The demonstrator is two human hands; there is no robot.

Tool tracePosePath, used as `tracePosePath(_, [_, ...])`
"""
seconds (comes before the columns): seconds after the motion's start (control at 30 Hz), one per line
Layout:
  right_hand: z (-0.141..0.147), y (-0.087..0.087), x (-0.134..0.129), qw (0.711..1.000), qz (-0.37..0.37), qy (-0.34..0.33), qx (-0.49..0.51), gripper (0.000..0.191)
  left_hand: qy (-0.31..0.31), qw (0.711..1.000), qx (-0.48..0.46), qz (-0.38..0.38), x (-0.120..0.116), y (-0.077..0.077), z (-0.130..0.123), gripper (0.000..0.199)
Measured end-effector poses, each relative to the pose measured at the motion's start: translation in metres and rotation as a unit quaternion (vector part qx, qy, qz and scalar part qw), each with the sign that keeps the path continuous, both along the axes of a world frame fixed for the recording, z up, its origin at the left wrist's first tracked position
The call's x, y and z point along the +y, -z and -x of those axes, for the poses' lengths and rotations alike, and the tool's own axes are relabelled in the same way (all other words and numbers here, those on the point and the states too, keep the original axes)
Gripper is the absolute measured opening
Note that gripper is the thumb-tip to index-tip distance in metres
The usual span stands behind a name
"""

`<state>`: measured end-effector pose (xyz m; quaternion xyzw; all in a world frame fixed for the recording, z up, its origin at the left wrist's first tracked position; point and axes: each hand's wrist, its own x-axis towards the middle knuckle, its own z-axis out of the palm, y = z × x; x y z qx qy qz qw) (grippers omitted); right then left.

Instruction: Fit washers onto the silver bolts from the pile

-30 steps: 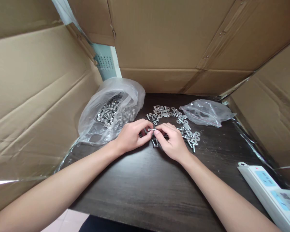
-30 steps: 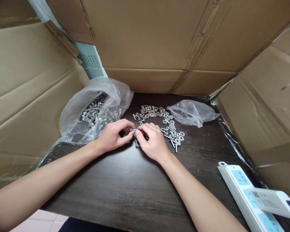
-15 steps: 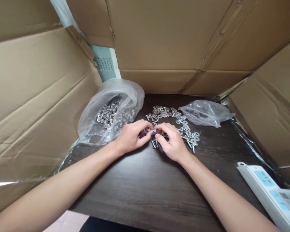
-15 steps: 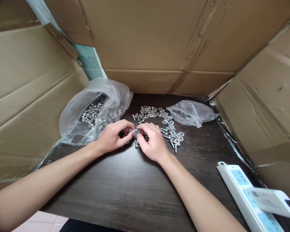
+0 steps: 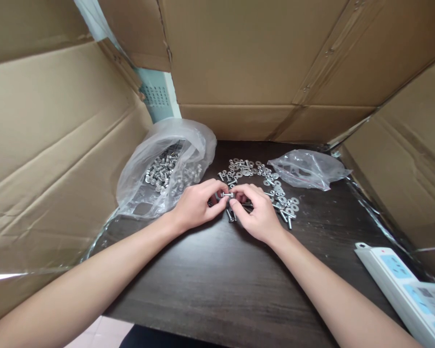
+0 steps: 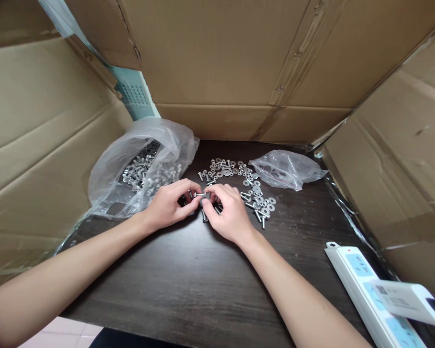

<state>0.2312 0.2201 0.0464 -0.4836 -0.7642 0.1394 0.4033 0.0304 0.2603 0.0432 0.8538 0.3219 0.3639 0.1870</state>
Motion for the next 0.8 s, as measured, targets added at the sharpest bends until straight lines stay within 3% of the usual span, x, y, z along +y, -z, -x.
tracePosePath(0.47, [0.0003,0.0033,0.0013,0.993,-0.100,-0.004,-0.063,0.011,0.004,1.000,0.007,-0.012,-0.0020,-0.0022,-0.0001,0.010])
tracePosePath(0.8, [-0.0008,0.0014,0.0016,0.986,-0.115,0.004,-0.117,0.023,0.015,1.000,0.010,-0.011,-0.0018,-0.0025,-0.0005,0.011])
